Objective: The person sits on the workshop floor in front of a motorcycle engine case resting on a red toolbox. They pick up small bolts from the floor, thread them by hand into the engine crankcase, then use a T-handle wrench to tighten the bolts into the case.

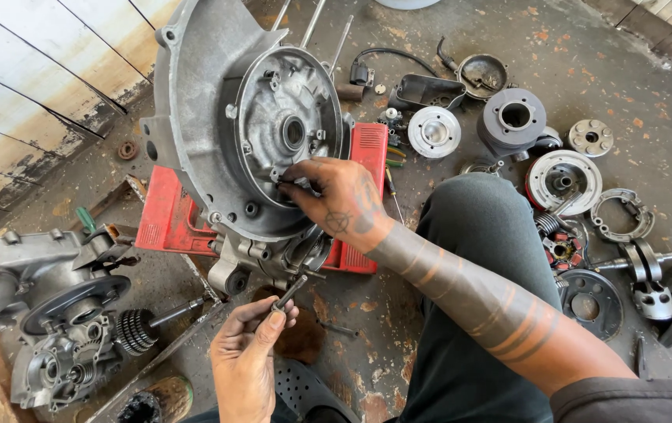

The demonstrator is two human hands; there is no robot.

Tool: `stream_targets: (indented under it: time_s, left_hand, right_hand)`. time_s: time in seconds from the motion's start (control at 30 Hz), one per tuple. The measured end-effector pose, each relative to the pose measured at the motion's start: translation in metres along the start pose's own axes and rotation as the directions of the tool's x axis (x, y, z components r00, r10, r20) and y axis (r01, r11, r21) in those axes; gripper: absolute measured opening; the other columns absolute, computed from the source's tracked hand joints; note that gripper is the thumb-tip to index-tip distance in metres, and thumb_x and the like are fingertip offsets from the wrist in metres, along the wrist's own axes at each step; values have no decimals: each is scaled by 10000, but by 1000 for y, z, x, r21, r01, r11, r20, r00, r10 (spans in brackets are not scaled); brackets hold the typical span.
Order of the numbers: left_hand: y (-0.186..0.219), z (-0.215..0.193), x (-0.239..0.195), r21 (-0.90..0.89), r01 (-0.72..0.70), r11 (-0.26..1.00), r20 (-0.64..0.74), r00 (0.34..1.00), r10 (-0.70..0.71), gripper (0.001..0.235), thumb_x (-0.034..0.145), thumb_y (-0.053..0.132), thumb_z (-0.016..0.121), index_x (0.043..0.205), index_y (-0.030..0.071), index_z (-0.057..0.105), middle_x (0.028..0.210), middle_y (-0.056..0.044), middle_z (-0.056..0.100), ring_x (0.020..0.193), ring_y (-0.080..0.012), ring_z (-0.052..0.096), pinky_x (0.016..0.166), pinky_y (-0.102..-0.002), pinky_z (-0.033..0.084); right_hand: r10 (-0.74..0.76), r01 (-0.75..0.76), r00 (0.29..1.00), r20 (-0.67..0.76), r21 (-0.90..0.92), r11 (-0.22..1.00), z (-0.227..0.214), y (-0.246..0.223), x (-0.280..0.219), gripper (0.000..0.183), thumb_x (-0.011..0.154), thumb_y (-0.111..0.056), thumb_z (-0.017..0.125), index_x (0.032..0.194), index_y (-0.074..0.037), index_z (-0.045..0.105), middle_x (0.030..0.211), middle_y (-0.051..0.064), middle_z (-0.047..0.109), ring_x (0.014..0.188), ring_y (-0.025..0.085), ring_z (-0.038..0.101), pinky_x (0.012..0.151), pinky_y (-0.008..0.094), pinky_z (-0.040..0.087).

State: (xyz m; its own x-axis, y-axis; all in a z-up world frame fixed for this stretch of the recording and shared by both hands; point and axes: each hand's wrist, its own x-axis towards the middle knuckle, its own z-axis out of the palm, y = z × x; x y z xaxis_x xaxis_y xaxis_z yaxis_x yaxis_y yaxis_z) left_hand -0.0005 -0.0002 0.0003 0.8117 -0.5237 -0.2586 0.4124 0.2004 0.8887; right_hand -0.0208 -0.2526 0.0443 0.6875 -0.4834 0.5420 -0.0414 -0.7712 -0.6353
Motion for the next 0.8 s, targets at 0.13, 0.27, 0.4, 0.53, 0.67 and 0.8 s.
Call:
stream_targets:
  time_s: [0.13, 0.27, 0.4, 0.53, 0.67, 0.8]
  left_hand:
    - [0, 0, 0, -14, -12, 1000, -1, 1000, 12, 287, 842, -41, 730, 1110, -135, 686, 928, -274, 754, 881, -329, 744, 835, -410, 600]
    - [1, 0, 0, -10, -4, 1000, 7, 1000, 4, 283, 854, -43, 713, 1119, -137, 683, 938, -282, 755, 881, -335, 742, 840, -413, 596]
    - [-2, -2, 0, -12, -19, 1000, 13, 1000, 19, 289, 852, -35, 718, 1118, -142, 677, 926, -272, 755, 873, -333, 745, 837, -408, 596]
    - [-3, -2, 1, -17, -1, 1000, 13, 1000, 1, 274, 853, -66, 703, 1109, -158, 671, 953, -291, 753, 871, -331, 736, 833, -400, 594]
    - [-4, 0, 2, -8, 7, 1000, 2, 1000, -7, 282, 838, -71, 718, 1103, -158, 679, 935, -287, 757, 865, -328, 738, 829, -393, 593]
    - [-2, 4, 1, 24, 29, 999, -29, 999, -28, 307, 825, -51, 733, 1104, -165, 676, 938, -297, 753, 861, -336, 737, 825, -395, 594]
  right_hand:
    - [190, -224, 972, 136, 313, 923, -4, -1, 6, 111, 834, -63, 754, 933, -15, 764, 677, 40, 715, 497, 109, 525, 483, 263, 441]
    - [236, -273, 961, 146, 336, 902, 0, 0, 5, 95, 850, -66, 726, 921, -12, 762, 643, 28, 687, 483, 99, 488, 462, 256, 410]
    - [215, -220, 975, 54, 123, 968, 1, -6, 1, 129, 825, -134, 774, 940, -101, 727, 643, 17, 704, 435, 152, 513, 445, 315, 410]
    - [-29, 29, 1000, 0, -14, 999, -2, -6, 0, 123, 864, -152, 724, 974, -98, 713, 815, 72, 762, 609, 282, 680, 569, 400, 512]
    - [-100, 102, 994, 38, -46, 994, -3, -1, -2, 160, 845, -162, 732, 996, -110, 739, 843, 84, 765, 623, 321, 675, 555, 420, 498]
    - [-136, 137, 991, 21, -134, 981, 0, 0, 0, 144, 844, -161, 741, 978, -109, 748, 799, 51, 739, 577, 283, 641, 546, 402, 486]
